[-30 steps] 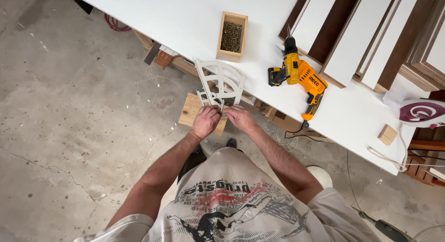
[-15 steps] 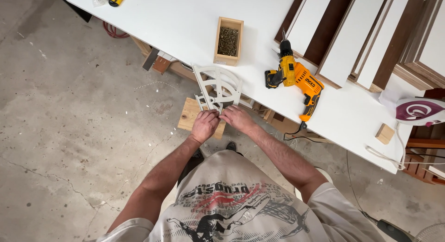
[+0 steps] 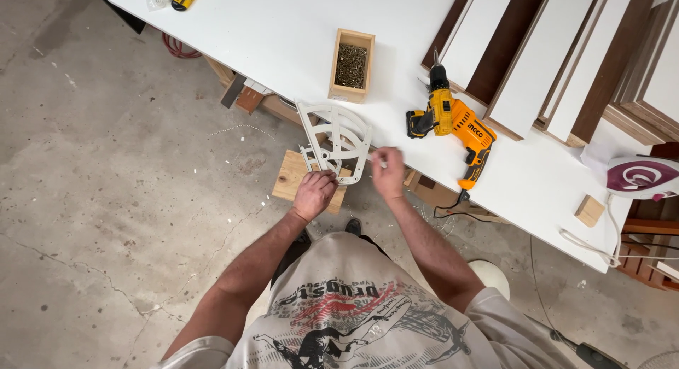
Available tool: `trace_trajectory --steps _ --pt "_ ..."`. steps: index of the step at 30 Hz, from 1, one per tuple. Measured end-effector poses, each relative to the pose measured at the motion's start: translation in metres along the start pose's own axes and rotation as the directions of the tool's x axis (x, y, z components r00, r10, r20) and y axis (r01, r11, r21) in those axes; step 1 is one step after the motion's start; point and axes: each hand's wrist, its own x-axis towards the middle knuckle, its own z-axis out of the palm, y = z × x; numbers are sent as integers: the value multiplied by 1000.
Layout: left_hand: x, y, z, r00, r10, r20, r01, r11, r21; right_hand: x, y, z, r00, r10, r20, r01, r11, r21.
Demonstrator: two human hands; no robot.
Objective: Assembling shoe rack mechanisms by attaching plastic hinges to wooden blocks using a power drill and screws.
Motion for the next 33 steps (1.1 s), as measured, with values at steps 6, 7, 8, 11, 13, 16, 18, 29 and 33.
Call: trace_trajectory --steps 6,7,8,11,13,16,18,29,33 --pt "-7 2 4 1000 -6 10 6 1000 17 36 88 -40 673 573 -468 -507 818 272" --pt "-8 1 6 1000 -1 18 1 1000 21 46 89 -43 674 626 -393 -531 780 331" --pt "-9 0 8 1000 3 26 -4 1000 25 56 91 -45 671 672 -314 -557 736 385" --pt "-11 -1 10 1000 -3 30 2 1000 26 68 121 -29 698 679 -227 -498 688 528" --pt "-7 1 6 999 -3 35 2 999 33 74 116 -33 676 709 -201 -500 642 581" --pt "-11 5 6 999 -10 45 8 999 32 94 53 -79 653 735 -183 -466 580 668" --pt "-6 -3 7 999 -4 38 3 999 33 104 23 -106 657 726 -202 -412 571 710" --pt "-4 -9 9 999 9 38 -10 1000 22 106 -133 -203 475 658 585 -703 683 -197" --pt "-5 -7 9 1000 3 24 -4 1000 29 113 -134 -181 455 656 602 -645 709 -285"
